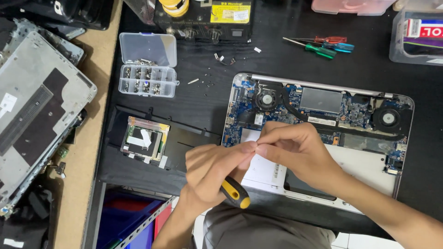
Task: Disassembling a laptop by removing screws and internal parts using a screwdriver on a repair bench.
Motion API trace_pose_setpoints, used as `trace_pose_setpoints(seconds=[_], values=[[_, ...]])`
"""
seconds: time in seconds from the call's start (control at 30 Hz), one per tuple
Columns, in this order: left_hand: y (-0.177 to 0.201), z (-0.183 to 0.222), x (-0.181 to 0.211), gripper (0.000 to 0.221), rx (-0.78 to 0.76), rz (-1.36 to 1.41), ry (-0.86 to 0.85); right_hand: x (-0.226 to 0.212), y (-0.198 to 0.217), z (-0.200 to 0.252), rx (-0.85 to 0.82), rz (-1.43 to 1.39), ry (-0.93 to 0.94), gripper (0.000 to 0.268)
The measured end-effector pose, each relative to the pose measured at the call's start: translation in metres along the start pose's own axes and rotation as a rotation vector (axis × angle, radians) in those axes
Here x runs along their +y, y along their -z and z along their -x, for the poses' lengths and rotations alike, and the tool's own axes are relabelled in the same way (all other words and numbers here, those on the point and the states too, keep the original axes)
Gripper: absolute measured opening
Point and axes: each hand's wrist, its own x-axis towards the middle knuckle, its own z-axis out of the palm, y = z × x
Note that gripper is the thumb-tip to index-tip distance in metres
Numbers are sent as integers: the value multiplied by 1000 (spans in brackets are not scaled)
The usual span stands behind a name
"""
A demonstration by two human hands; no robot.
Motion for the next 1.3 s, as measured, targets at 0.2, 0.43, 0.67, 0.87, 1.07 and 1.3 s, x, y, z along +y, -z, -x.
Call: trace_pose_setpoints(seconds=[0.2, 0.43, 0.67, 0.87, 1.07, 1.3], values=[[-2, -8, 1, 8, -10, 74, 17, 3, 1, -3, 7, -21, -8, 11], [12, -17, 15, 39, -14, 294, 414, 12, 8, -3, 54, -33, 3, 9], [19, -8, 3, 43, 12, 319, 421, 17, 10, -4, 97, -323, -138, 11], [12, -6, 1, 26, 92, 409, 125, 18, 9, -5, 89, -665, -235, 10], [8, -3, 10, 31, 130, 328, 46, 11, 8, -1, 71, -779, -259, 14], [9, -4, 15, 29, 116, 217, 20, 9, 5, 1, 83, -813, -251, 13]])
